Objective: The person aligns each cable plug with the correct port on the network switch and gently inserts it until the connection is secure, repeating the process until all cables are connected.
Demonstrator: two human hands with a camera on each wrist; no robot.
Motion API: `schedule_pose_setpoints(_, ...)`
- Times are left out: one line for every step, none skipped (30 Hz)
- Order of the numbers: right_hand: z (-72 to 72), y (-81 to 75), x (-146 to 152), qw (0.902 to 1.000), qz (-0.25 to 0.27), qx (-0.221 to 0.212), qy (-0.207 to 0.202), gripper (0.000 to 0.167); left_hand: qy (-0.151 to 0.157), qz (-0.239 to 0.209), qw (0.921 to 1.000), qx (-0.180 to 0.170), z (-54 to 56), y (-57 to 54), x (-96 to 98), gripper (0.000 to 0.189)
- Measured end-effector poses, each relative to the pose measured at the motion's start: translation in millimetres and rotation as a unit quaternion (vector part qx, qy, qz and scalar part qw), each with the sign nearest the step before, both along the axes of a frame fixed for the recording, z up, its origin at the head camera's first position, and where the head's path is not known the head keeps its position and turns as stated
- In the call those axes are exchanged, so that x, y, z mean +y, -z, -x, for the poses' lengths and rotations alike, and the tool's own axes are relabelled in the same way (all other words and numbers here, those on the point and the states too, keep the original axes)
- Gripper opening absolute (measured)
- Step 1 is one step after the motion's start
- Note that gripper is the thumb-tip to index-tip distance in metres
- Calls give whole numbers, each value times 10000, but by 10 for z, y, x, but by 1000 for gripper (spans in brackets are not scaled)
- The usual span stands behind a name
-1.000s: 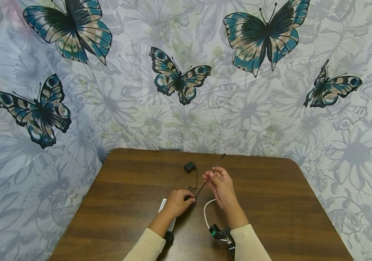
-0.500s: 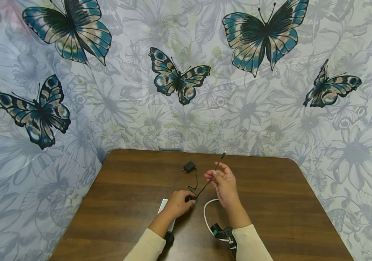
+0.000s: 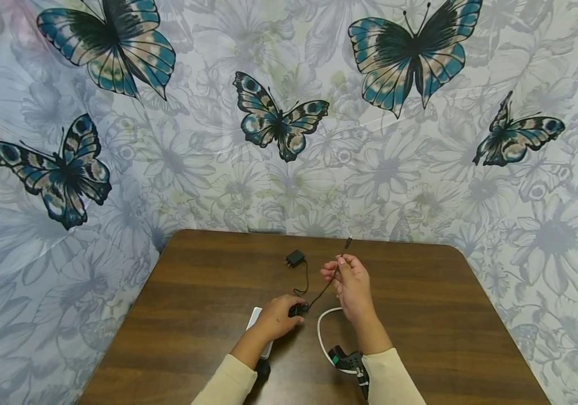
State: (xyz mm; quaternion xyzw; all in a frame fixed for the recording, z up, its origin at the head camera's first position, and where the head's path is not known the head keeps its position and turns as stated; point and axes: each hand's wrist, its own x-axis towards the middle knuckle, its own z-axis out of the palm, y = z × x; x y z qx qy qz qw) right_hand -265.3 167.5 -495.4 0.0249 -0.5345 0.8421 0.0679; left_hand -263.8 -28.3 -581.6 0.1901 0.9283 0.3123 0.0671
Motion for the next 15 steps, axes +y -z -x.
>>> schedule_pose_setpoints(-2,-5,-4,10000,-22,8,28,14,15,29,10000,-8,-1,-2,-1,42)
schedule_pose_setpoints(-4,-8,-7,10000,-7,4,43,14,49,36,10000,7,-2,-2,-3,42)
schedule_pose_setpoints(-8,-12,-9,10000,22,-5,62,14,85,50,9999,31,-4,-3,-5,42)
schedule_pose_setpoints(-10,-16,-13,10000,47,0,76,16,126,52,9999,59,-6,-6,-7,42)
schedule_pose_setpoints(-12,-19,-17,9999,86,5,86,17,163,65,9998,85,-9,-10,-8,42)
schedule_pose_setpoints(-16,-24,-19,9998,143,8,101,18,197,81,9997,123,-12,-11,-9,42)
schedule_pose_setpoints(-20,-30,-21,9997,195,14,118,18,230,84,9996,152,-15,-14,-10,42)
schedule_pose_setpoints(-23,-35,-23,9996,256,27,127,18,250,96,9995,179,-17,-16,-12,42)
schedule_pose_setpoints(-26,-42,-25,9995,290,49,140,17,254,115,9994,189,-19,-18,-13,43)
schedule_pose_setpoints(-30,-49,-27,9994,297,71,152,16,254,130,9994,194,-21,-16,-14,43)
schedule_pose_setpoints(-34,-56,-28,9994,303,90,161,15,249,150,9994,193,-23,-15,-15,43)
schedule_pose_setpoints(-36,-62,-28,9994,296,104,174,15,241,160,9994,191,-24,-14,-15,43)
schedule_pose_setpoints(-39,-68,-29,9993,290,104,191,14,238,173,9994,190,-26,-12,-16,44)
schedule_pose_setpoints(-40,-73,-30,9993,285,105,216,13,237,178,9994,194,-28,-10,-16,44)
schedule_pose_setpoints(-41,-78,-31,9993,267,91,252,13,243,191,9993,207,-30,-9,-16,43)
